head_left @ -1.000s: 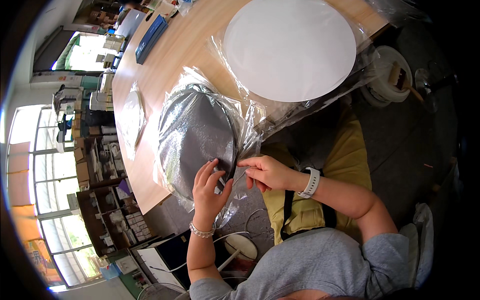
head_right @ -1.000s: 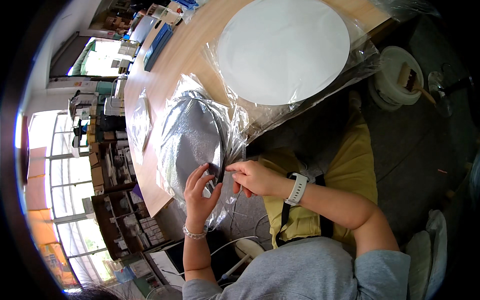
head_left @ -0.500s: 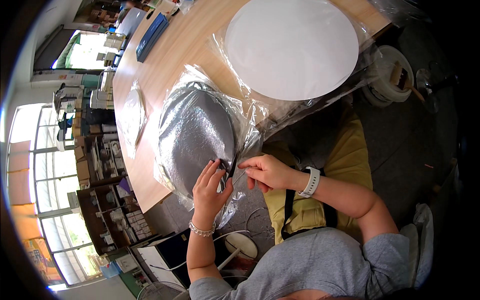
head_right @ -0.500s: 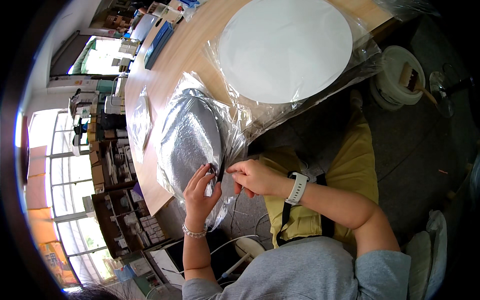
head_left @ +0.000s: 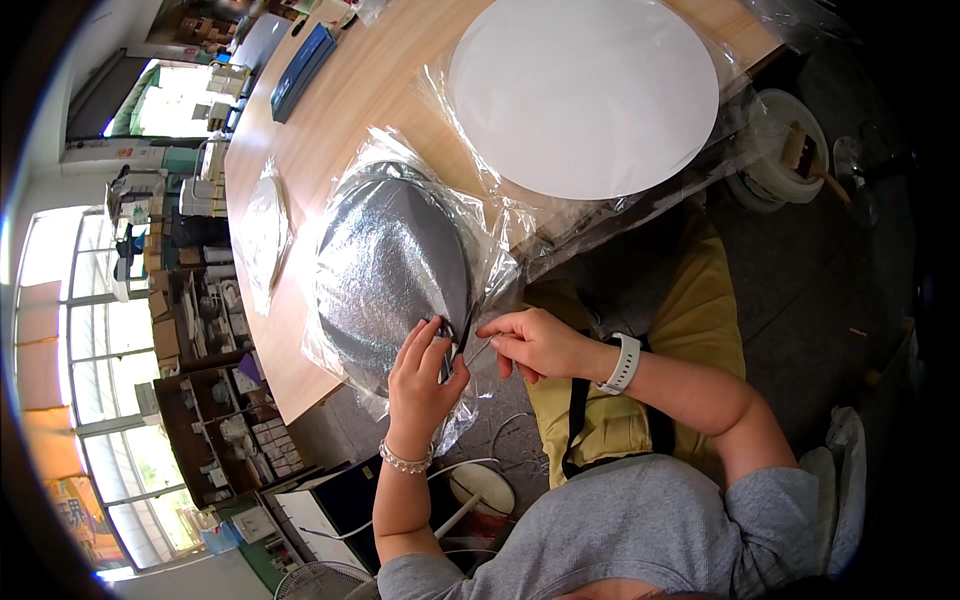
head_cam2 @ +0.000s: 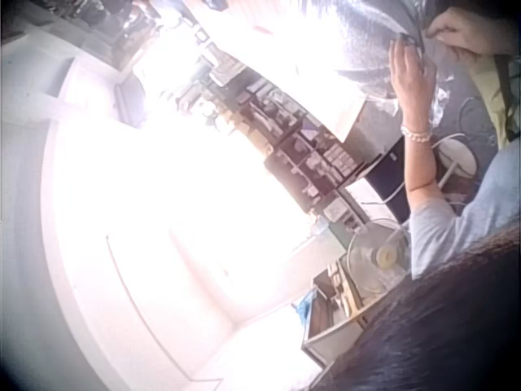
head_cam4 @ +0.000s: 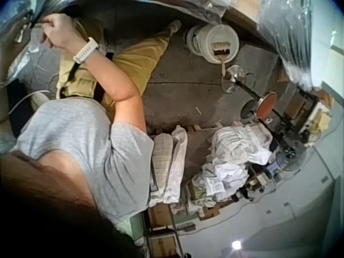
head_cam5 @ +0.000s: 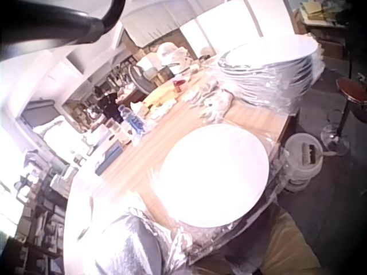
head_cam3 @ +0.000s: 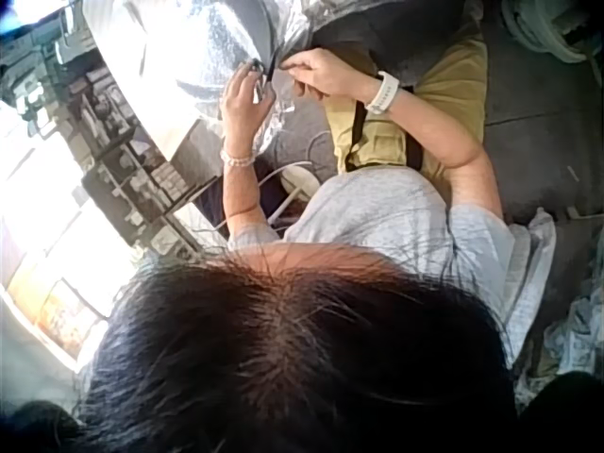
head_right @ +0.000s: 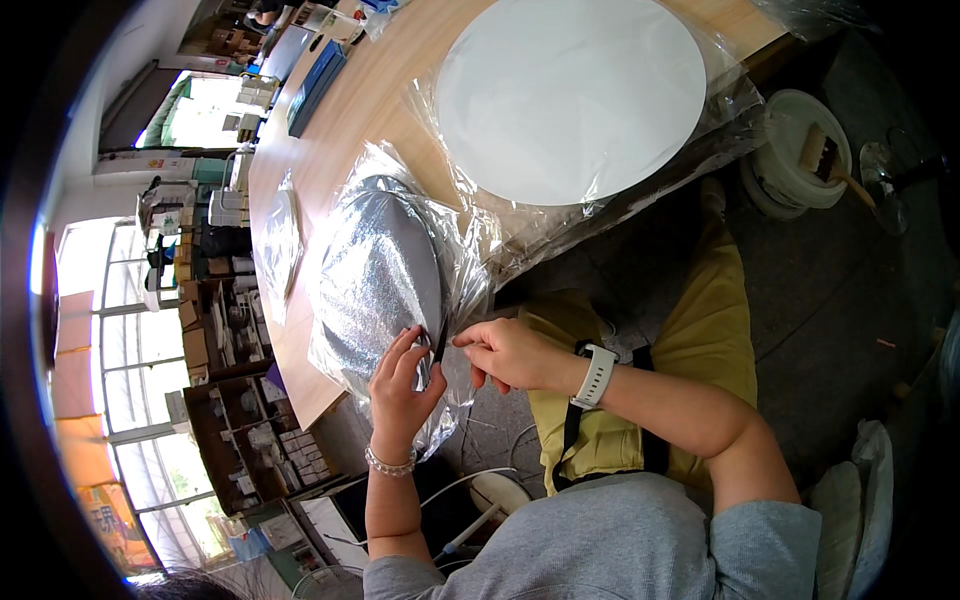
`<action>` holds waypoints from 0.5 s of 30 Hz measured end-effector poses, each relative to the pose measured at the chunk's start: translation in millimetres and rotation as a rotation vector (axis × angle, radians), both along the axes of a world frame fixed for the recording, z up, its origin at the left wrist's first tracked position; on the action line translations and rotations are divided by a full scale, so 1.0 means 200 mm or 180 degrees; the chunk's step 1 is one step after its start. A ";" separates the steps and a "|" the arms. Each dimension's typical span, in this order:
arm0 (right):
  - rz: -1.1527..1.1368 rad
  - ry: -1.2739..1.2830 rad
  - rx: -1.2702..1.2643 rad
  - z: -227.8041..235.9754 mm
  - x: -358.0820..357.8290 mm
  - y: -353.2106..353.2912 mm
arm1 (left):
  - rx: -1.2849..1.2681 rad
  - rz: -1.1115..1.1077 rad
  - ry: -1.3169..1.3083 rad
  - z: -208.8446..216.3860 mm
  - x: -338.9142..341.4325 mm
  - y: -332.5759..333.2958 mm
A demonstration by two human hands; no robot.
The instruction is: The person wraps circular objects, alternating between black and white discs, in clear plastic wrap. They pick up a disc, place it on a sheet of plastic, fold the plastic over, and smooth it down before stacking the wrapped item and repeating the process.
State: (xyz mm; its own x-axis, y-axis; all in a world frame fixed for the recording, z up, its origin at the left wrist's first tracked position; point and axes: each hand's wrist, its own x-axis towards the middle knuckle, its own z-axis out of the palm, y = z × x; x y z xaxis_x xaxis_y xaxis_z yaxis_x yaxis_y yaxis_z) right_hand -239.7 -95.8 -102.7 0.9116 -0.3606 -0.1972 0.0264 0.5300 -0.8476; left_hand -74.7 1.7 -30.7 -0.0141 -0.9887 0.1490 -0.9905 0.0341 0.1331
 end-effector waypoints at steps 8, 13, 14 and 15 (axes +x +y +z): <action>0.0108 -0.0054 -0.0184 0.04 -0.04 -0.05 | 0.0277 0.0460 0.0508 0.06 -0.03 -0.01; 0.0061 -0.0104 -0.0198 0.08 -0.08 -0.12 | -0.0217 0.0330 0.0123 0.06 -0.03 -0.04; 0.0007 -0.0119 -0.0193 0.09 -0.08 -0.14 | -0.0436 0.0279 0.0007 0.06 -0.05 -0.06; 0.0049 -0.0142 -0.0238 0.09 -0.08 -0.17 | -0.0614 0.0094 -0.0093 0.05 -0.08 -0.06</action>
State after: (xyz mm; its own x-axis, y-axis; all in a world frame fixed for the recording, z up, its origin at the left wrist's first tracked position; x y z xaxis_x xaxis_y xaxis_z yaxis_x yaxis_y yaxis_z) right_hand -255.2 -129.6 -84.7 0.9245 -0.3586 -0.1291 0.0574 0.4659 -0.8830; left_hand -90.3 -9.5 -20.0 0.0074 -0.9420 0.3356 -0.9948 0.0272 0.0982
